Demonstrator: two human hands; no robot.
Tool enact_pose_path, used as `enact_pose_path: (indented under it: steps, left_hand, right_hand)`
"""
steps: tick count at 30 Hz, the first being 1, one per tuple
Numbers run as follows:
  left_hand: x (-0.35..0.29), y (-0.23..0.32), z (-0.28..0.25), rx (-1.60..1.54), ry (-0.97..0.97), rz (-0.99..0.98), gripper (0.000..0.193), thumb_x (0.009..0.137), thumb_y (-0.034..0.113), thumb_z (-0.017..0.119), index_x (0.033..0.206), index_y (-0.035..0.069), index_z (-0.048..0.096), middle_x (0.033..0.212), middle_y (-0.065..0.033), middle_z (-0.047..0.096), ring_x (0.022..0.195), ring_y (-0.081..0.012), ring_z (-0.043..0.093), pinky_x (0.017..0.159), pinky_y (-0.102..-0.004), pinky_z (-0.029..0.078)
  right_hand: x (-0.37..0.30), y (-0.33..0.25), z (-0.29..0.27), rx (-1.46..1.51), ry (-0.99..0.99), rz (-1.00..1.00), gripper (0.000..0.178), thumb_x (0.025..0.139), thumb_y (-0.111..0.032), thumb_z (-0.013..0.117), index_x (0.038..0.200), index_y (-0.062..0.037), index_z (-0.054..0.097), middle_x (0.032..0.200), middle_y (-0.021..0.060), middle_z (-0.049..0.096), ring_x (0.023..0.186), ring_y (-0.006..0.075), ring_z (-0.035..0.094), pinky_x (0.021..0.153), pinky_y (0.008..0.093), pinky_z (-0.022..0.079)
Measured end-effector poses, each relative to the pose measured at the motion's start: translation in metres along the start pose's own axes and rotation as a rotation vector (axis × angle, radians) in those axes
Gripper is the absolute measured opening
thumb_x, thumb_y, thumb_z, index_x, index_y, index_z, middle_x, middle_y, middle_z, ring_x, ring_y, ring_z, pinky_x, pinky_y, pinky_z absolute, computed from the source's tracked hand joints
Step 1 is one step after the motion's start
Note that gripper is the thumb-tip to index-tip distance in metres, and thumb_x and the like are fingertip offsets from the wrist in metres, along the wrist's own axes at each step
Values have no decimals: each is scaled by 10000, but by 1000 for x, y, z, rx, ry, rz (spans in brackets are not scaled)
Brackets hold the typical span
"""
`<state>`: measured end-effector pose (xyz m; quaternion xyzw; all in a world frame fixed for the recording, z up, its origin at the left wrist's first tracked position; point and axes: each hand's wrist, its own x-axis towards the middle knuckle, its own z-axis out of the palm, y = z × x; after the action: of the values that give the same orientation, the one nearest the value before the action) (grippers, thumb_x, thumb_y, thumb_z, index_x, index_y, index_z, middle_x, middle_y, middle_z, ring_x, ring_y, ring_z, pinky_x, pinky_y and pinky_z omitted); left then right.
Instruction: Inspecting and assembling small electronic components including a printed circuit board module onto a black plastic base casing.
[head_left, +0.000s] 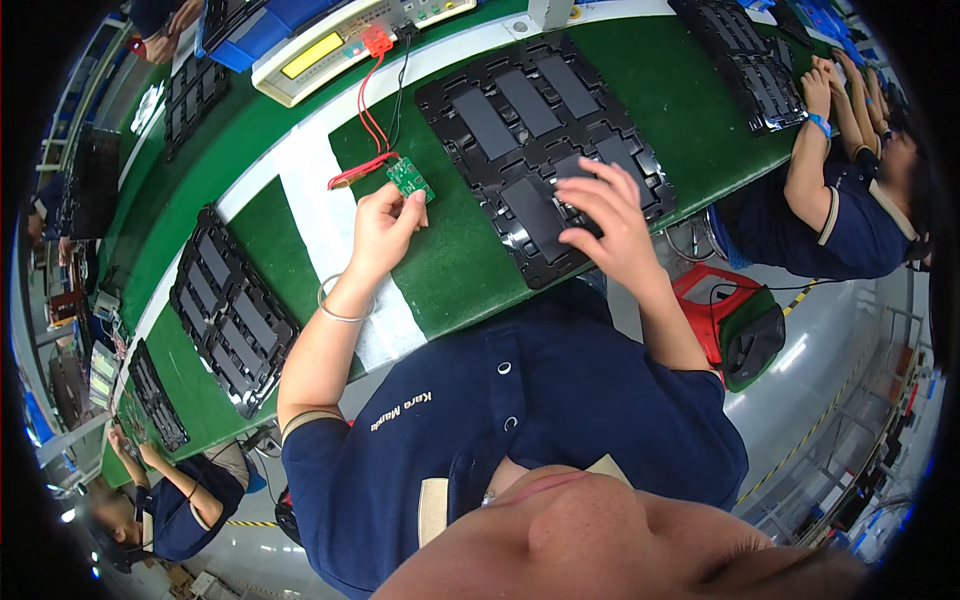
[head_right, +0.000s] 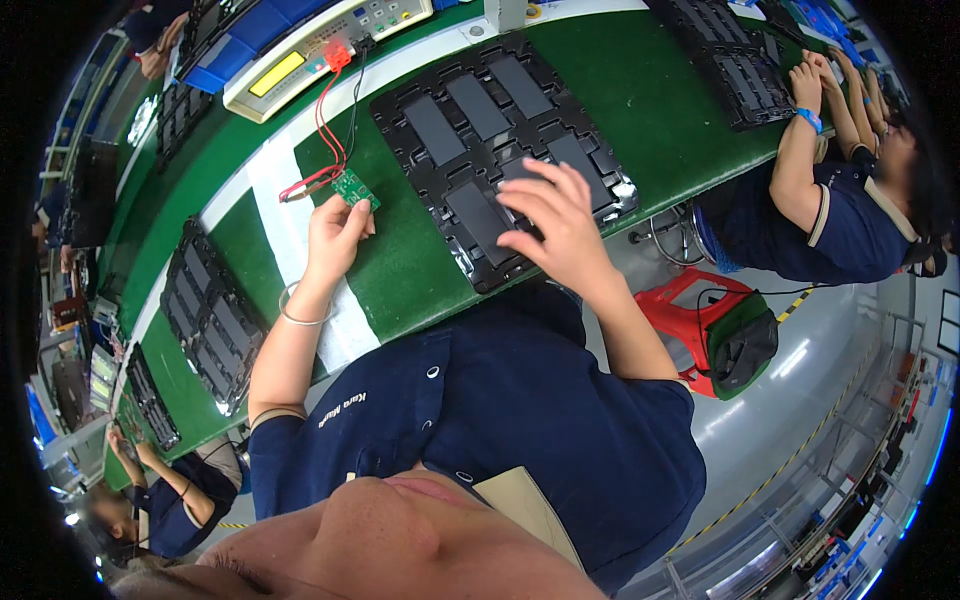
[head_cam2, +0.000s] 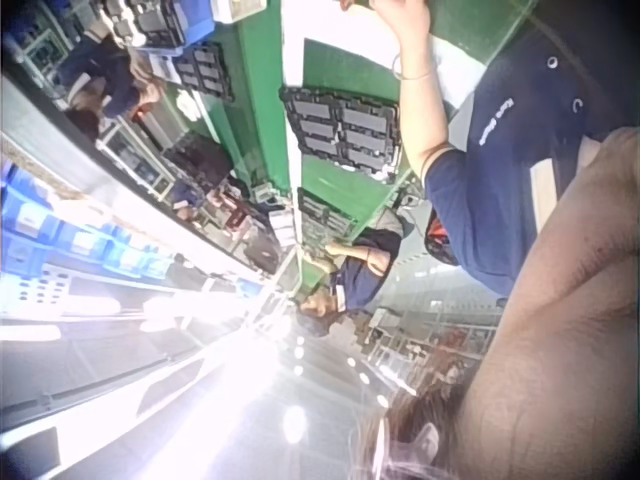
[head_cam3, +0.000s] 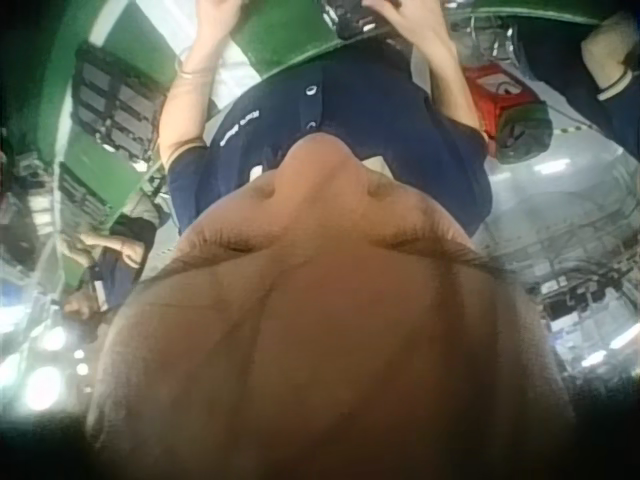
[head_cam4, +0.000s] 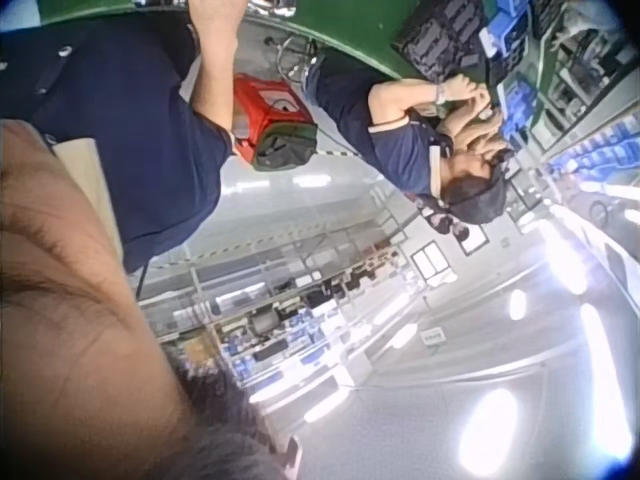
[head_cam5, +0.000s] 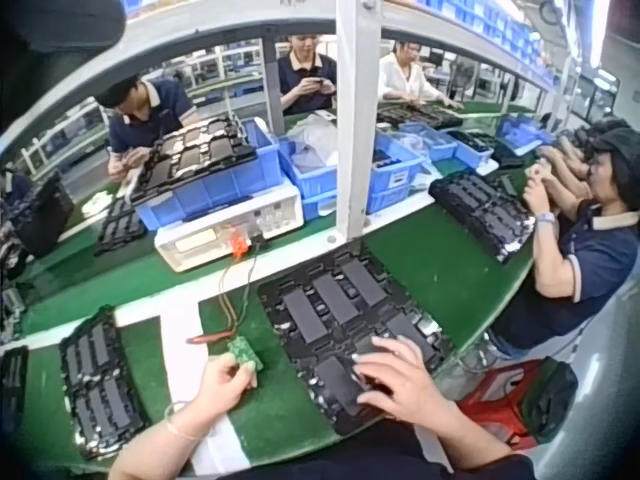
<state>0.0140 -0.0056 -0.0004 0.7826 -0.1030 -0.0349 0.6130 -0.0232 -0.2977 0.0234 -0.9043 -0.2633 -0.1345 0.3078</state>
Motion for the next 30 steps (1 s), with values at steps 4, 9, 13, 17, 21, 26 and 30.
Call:
enact_pose_path:
  steps: [4, 9, 13, 17, 21, 26, 30]
  left_hand:
    - [-3, 0, -1, 6, 11, -21, 192, 853, 116, 535, 697, 5, 531, 542, -9, 546, 486, -52, 480, 463, -203, 369]
    - [-1, -3, -2, 31, -15, -16, 204, 856, 110, 532, 681, 5, 518, 554, -17, 553, 490, -59, 488, 467, -203, 375]
    - [0, -5, -1, -4, -24, -18, 203, 858, 109, 531, 685, 4, 520, 559, -24, 554, 495, -62, 492, 470, -200, 375]
    - [-1, -5, -4, -13, -31, -23, 198, 862, 111, 528, 697, 2, 525, 563, -26, 554, 495, -62, 488, 470, -198, 373]
    - [0, -4, -3, -68, -43, -34, 177, 867, 107, 521, 730, -6, 535, 569, -21, 549, 492, -58, 478, 468, -193, 371]
    - [-3, -5, -4, -63, -65, -41, 168, 866, 104, 523, 740, -6, 536, 577, -21, 549, 494, -56, 480, 465, -192, 371]
    - [-1, -2, -3, -56, -72, -15, 190, 862, 112, 530, 708, 0, 523, 562, -24, 553, 487, -58, 483, 460, -197, 370]
  right_hand:
    - [0, 24, -20, -172, 284, 217, 282, 691, -152, 669, 948, -66, 593, 1060, 60, 563, 1101, 301, 432, 936, 387, 330]
    - [0, 13, -24, -151, 222, 200, 331, 695, -163, 656, 1003, -66, 582, 1118, 78, 538, 1119, 308, 424, 938, 396, 341]
    - [5, -33, -5, -129, -125, -35, 495, 677, -343, 671, 1097, -104, 566, 1260, 14, 451, 1256, 284, 275, 997, 521, 221]
    - [-2, -25, 6, -112, -241, -72, 546, 661, -414, 658, 1104, -105, 574, 1291, -20, 429, 1275, 276, 260, 1022, 541, 175]
    - [-4, -22, 3, -119, -176, -88, 511, 673, -449, 636, 1060, -119, 591, 1241, -6, 465, 1244, 276, 309, 1015, 512, 200]
    - [-1, 24, -27, -331, 324, 165, 431, 658, -238, 678, 1039, -64, 573, 1068, 87, 554, 1069, 310, 451, 909, 416, 347]
    - [-24, 59, -32, -553, 281, 613, 423, 707, -276, 661, 1048, -41, 574, 1079, 81, 508, 1018, 286, 438, 864, 407, 370]
